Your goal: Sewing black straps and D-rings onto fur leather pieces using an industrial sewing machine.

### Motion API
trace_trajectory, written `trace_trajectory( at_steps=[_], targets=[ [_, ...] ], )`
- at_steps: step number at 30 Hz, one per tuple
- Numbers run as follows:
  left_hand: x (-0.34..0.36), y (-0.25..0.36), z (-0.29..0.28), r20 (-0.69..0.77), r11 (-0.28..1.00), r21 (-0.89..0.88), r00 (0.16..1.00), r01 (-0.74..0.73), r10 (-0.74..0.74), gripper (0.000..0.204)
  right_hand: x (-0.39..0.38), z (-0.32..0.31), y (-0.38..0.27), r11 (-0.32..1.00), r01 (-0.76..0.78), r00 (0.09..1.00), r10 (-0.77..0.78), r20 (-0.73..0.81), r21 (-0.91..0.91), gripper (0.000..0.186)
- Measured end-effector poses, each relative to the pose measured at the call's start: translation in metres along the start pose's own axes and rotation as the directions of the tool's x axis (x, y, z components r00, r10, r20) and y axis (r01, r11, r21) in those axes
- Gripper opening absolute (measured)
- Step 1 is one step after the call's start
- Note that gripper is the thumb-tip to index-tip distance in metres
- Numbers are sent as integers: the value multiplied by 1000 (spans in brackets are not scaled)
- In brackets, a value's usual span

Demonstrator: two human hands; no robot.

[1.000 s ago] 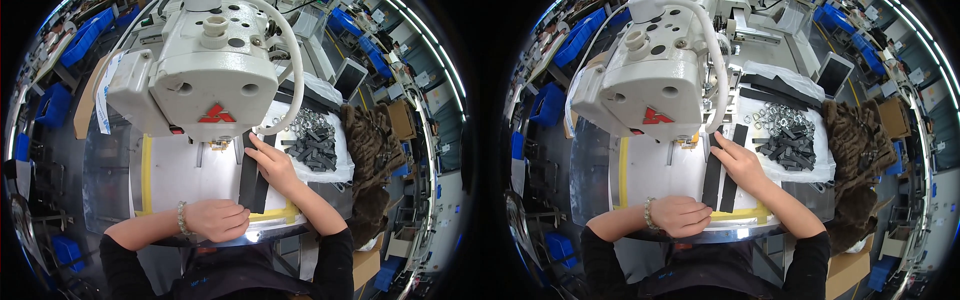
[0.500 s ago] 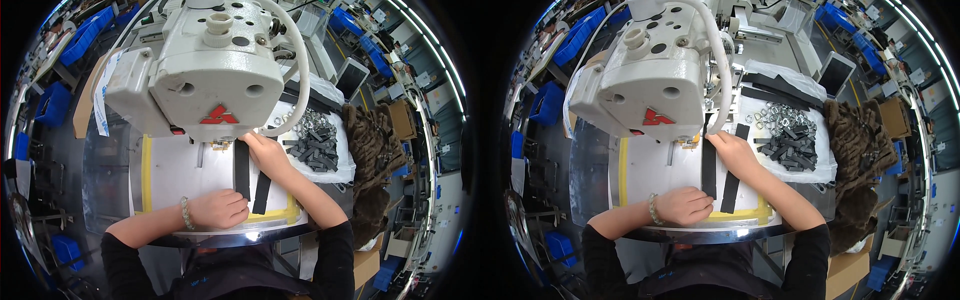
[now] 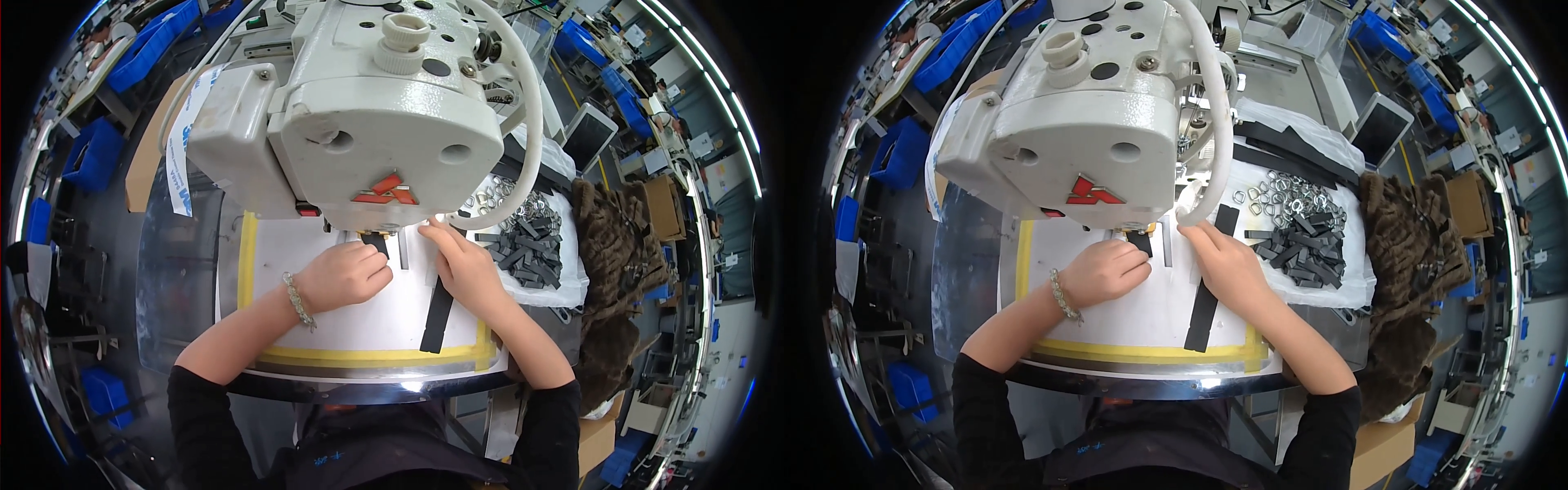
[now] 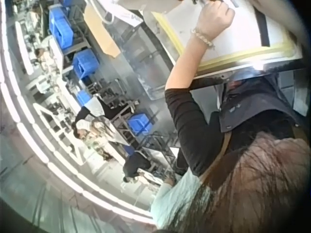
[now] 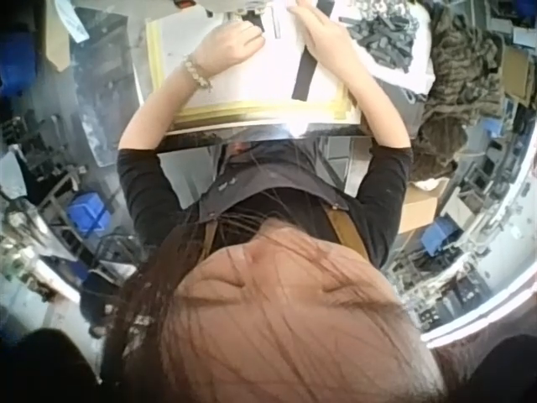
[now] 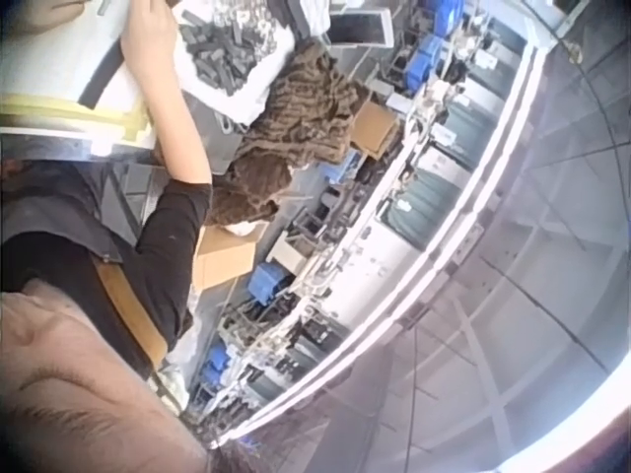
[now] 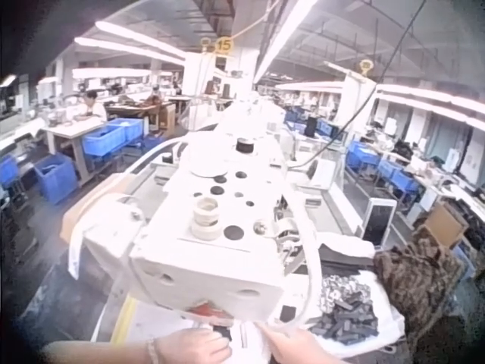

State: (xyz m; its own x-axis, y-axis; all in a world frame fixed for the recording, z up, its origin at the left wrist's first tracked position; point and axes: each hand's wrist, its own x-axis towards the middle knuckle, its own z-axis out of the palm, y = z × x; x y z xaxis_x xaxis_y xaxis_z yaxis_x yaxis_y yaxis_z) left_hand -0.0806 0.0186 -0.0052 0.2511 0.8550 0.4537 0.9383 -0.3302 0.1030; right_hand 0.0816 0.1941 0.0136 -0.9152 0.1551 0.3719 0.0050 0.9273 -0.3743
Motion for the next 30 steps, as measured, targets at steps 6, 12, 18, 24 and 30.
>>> trace_trajectory(
  at_steps=[6, 12, 18, 24, 30],
  targets=[
    [-8, 16, -15, 87, 984, 132, 988, 116, -128, 24, -24, -8, 2, 999, -48, 997, 49, -63, 15, 40],
    [-8, 33, -10, 88, 944, 44, 940, 327, -329, 52, -25, -15, -1, 990, -117, 988, 124, -93, 77, 36],
    [-10, 23, -4, 123, 931, -30, 925, 365, -359, 66, -21, -15, -3, 987, -116, 986, 127, -105, 108, 34],
    [-13, 26, -6, 138, 942, -10, 933, 336, -331, 66, -20, -16, -3, 981, -131, 982, 148, -114, 141, 35],
    [-12, 26, -6, 152, 944, -11, 933, 331, -325, 66, -21, -17, -4, 975, -141, 982, 160, -103, 169, 36]
  ],
)
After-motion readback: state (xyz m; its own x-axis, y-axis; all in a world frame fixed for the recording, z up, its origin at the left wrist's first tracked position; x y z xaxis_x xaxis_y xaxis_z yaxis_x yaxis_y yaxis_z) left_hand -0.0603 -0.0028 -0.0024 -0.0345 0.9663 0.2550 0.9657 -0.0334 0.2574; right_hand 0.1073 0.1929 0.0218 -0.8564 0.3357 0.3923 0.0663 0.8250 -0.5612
